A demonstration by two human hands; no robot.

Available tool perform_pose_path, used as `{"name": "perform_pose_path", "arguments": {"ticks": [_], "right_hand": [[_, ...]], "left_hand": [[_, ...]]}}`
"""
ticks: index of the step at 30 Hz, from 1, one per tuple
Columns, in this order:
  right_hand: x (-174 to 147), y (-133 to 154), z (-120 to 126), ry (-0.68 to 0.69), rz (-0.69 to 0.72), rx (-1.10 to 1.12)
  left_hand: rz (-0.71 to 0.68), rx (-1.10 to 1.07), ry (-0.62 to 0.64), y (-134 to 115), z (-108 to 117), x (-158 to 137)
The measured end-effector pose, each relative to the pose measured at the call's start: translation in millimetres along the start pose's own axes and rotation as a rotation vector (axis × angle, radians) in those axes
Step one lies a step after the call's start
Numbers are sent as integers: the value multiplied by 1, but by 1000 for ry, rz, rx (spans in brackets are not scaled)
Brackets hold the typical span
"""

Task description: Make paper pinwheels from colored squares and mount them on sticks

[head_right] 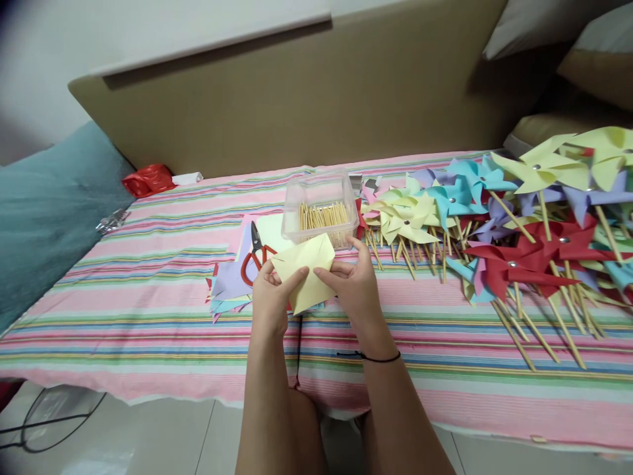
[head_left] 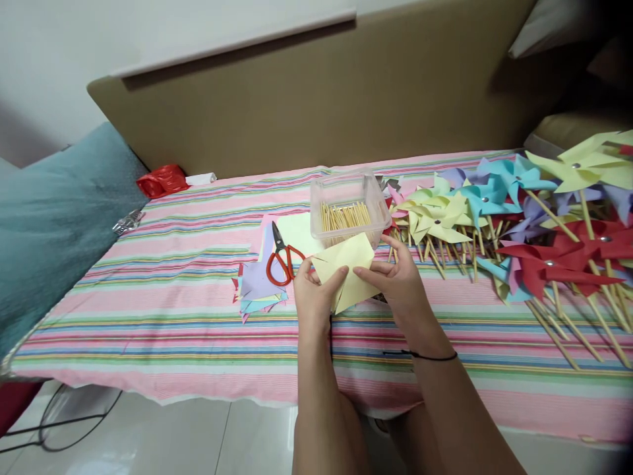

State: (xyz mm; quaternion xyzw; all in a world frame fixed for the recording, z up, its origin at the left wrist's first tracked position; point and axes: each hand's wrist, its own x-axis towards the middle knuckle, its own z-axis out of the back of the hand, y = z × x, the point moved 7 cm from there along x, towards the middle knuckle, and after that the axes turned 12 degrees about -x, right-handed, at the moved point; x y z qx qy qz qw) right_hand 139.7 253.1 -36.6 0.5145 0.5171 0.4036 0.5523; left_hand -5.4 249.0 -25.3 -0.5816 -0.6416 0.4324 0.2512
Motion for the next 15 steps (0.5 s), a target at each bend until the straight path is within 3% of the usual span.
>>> {"name": "perform_pose_path", "arguments": {"ticks": [8, 11, 15], "right_hand": [[0, -4, 4, 45, -50, -51], [-1, -6, 4, 109, -82, -115], [-3, -9, 0, 210, -116, -174]], "left_hand": [[-68, 80, -89, -10, 15, 7], [-149, 168, -45, -18, 19, 10], [-154, 273, 49, -17, 18, 12]]}}
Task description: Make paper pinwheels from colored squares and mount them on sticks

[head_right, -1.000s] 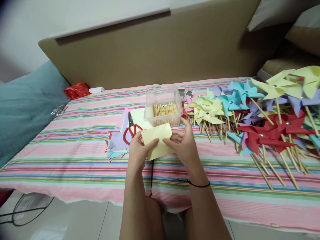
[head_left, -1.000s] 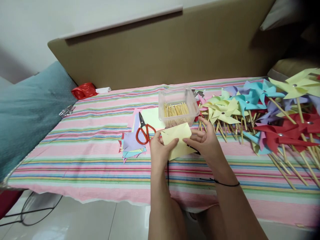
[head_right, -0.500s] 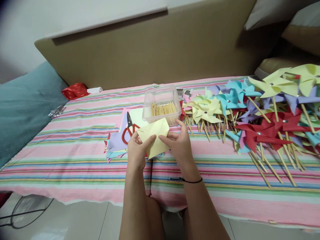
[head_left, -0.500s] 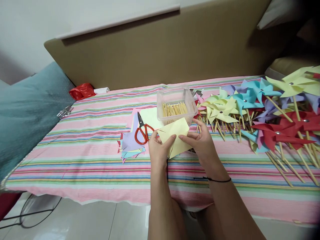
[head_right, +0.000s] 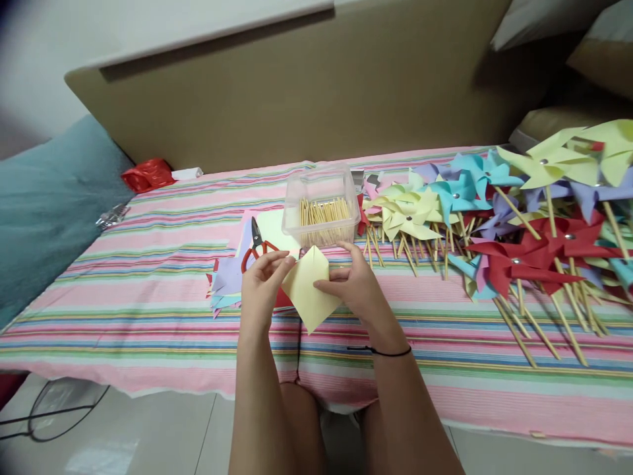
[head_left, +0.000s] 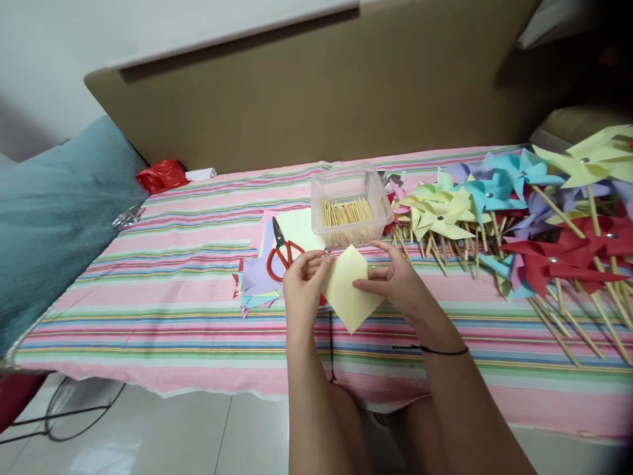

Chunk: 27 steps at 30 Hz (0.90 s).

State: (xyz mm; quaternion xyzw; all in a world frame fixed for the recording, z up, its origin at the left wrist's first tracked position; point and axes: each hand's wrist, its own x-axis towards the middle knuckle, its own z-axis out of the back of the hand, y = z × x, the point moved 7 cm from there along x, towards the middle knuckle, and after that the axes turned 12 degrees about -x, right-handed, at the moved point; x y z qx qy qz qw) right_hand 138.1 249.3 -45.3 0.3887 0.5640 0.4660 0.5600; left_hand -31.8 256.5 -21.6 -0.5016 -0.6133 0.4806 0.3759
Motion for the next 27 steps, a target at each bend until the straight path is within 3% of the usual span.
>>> {"name": "perform_pose_path", "arguments": {"ticks": [5, 13, 27], "right_hand": [[0, -2, -6, 78, -35, -8], [-1, -4, 0, 36, -55, 8], [0, -6, 1, 49, -55, 0]], "left_hand": [[28, 19, 109, 3, -9, -2], [40, -112, 159, -5, -16, -6], [-96, 151, 349, -10, -24, -10]]}}
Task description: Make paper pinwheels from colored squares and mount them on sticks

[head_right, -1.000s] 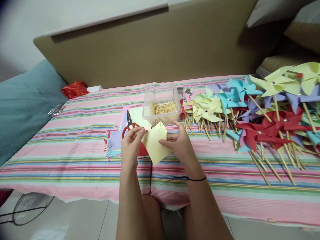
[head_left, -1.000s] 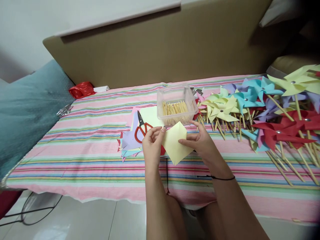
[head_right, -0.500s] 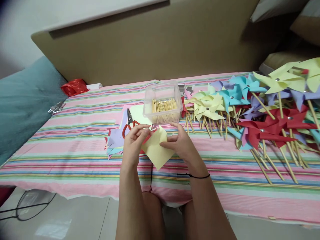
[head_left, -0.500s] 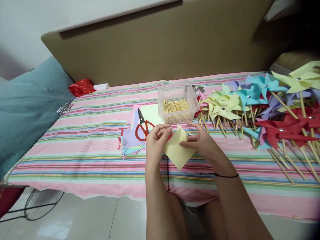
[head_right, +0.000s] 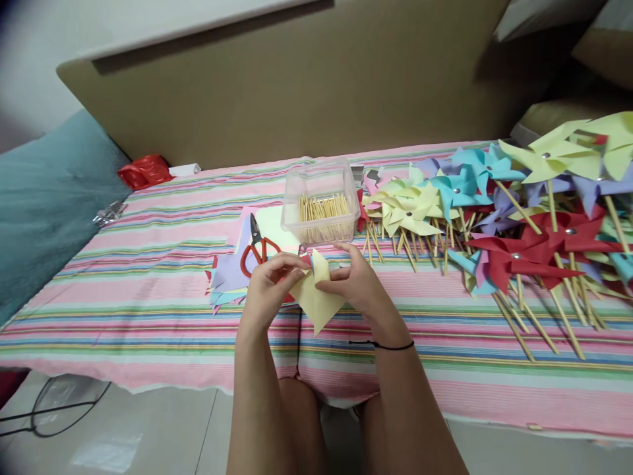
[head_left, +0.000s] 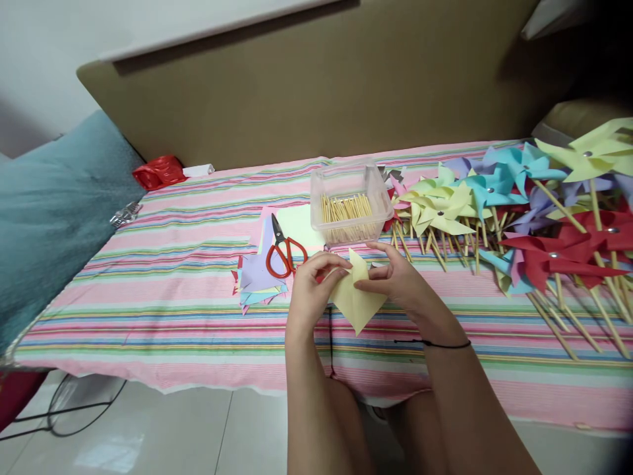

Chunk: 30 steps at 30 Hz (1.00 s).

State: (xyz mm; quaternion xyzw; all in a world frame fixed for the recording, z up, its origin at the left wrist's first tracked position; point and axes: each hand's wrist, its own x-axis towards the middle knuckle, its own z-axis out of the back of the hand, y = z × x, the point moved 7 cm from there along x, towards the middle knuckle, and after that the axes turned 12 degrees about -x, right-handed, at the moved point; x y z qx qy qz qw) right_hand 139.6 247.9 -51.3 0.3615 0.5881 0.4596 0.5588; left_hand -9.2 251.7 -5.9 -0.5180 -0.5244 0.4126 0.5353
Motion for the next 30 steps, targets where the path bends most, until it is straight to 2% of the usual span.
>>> {"name": "perform_pose_path", "arguments": {"ticks": [3, 6, 11, 16, 21, 30], "right_hand": [[1, -1, 2, -6, 3, 15], [0, -1, 5, -18, -1, 36], [-3, 2, 2, 16, 2, 60], [-4, 4, 2, 11, -2, 61], [-3, 3, 1, 25, 11, 46], [-2, 2, -1, 52, 14, 11]], "left_hand": [[-29, 22, 85, -4, -5, -1], [-12, 20, 106, -5, -7, -2], [13, -4, 80, -1, -5, -3], [131, -69, 12, 10, -1, -4], [213, -53, -1, 17, 0, -6], [145, 118, -66, 13, 6, -5]]}}
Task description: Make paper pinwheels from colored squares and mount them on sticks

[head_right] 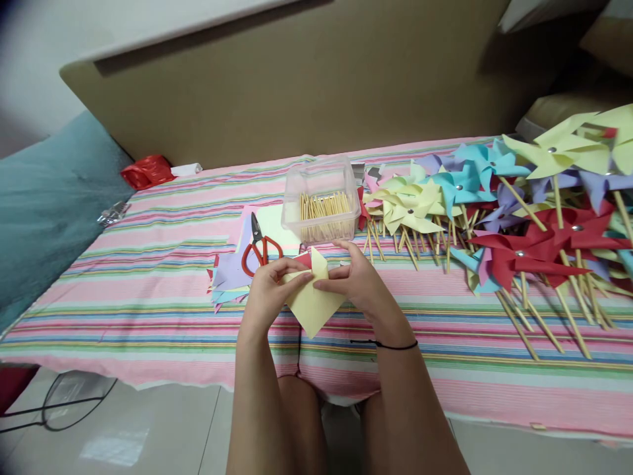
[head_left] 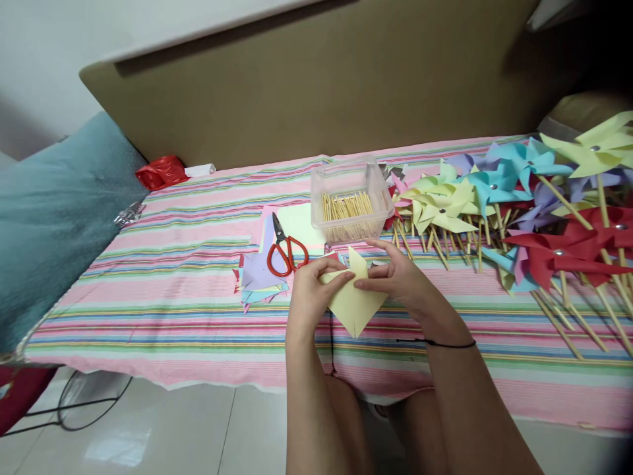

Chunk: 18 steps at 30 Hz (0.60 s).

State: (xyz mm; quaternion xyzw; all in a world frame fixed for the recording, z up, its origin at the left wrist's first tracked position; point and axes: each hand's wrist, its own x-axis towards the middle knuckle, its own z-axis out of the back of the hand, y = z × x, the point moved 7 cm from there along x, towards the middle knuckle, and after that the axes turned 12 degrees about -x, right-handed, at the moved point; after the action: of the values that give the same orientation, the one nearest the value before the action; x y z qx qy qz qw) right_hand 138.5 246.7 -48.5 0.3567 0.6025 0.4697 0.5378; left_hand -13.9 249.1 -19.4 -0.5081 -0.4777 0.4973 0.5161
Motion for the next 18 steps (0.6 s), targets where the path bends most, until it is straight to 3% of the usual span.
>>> {"name": "perform_pose_path", "arguments": {"ticks": [18], "right_hand": [[2, -4, -1, -4, -35, 3]], "left_hand": [[48, -30, 27, 3, -3, -2]]}}
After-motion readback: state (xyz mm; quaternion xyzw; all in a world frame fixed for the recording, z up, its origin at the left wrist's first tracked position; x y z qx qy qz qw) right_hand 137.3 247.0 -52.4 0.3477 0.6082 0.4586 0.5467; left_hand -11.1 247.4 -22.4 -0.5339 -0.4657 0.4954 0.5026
